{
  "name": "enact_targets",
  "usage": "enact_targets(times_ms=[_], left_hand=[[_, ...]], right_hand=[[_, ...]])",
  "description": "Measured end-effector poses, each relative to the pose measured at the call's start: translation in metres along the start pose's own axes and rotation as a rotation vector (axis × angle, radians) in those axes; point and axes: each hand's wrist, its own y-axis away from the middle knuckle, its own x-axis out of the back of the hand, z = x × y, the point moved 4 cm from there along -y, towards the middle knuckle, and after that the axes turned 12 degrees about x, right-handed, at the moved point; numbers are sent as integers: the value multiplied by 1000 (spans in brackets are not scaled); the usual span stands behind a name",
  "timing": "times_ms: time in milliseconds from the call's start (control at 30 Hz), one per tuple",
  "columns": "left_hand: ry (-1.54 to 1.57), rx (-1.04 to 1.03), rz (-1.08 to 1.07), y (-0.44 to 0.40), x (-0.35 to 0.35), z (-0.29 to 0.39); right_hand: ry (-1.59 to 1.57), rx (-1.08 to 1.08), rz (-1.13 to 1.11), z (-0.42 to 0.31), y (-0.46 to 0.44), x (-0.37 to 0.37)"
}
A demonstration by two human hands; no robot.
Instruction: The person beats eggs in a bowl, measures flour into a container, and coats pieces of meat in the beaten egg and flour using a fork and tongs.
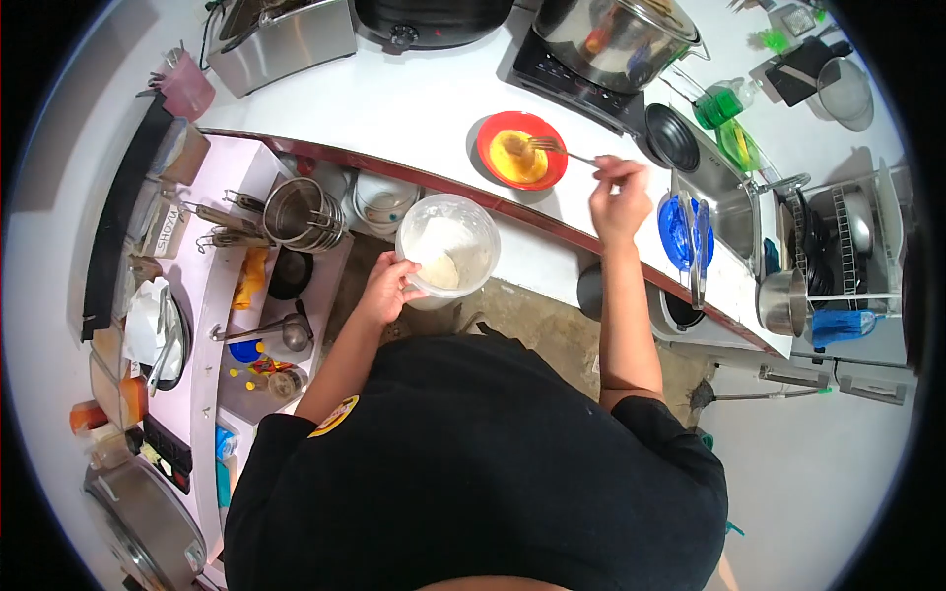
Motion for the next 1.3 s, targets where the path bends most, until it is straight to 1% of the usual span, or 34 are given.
enact_targets(times_ms=[33, 67, 133, 200, 233, 267, 333, 367, 467, 533, 567, 600, 667, 700, 733, 800, 833, 867, 933, 1000, 1133, 1200, 1300], left_hand=[[-9, 0, 7, 0, -1, -1], [-9, 2, 5, -1, -1, -2], [7, -2, -25, -3, 0, -4], [12, 0, -35, -4, 1, -6], [10, 4, -44, -3, 1, -6], [8, 4, -46, -3, 1, -5], [23, 11, -37, -3, -1, -4], [18, 10, -42, -4, -2, -4], [7, 11, -45, -8, -3, -2], [-11, -1, -47, -10, 0, -3], [-11, -1, -45, -13, 2, -3], [-10, -5, -58, -15, 4, -4], [-13, -4, -73, -11, 1, -3], [-4, 4, -58, -10, -1, -1], [6, 11, -43, -9, -3, 1], [9, 9, -37, -6, -5, 3], [11, 12, -30, -6, -5, 3], [14, 10, -32, -6, -5, 2], [27, -3, -48, -6, -5, 4], [23, -10, -52, -5, -4, 4], [-5, -10, -44, -4, 0, 2], [11, -2, -40, -6, 1, 0], [33, 12, -34, -6, 2, -2]], right_hand=[[80, 218, -113, -23, 0, -4], [51, 350, -214, -33, 4, -9], [6, 396, -137, -43, 4, -6], [70, 219, -40, -26, 7, 0], [93, 99, -34, -15, 7, 0], [95, 99, -32, -11, 7, -5], [-36, -245, 8, 11, 14, -16], [-58, -287, 4, 16, 18, -23], [-181, -381, 124, 23, 19, -27], [-187, -374, 217, 27, 11, -16], [-136, -391, 174, 31, 4, -9], [-146, -341, 182, 41, 2, -8], [-224, -285, 60, 47, -9, -8], [-320, -228, 34, 53, -11, -13], [-319, -225, 36, 56, -12, -13], [-315, -270, -220, 61, -14, -24], [-299, -253, -154, 60, -15, -27], [-297, -250, -156, 61, -15, -26], [-315, -328, -13, 66, -17, -19], [-293, -268, 63, 68, -24, -14], [-264, -295, -110, 74, -20, -19], [-357, -374, -164, 69, -16, -25], [-308, -405, -58, 73, -17, -20]])
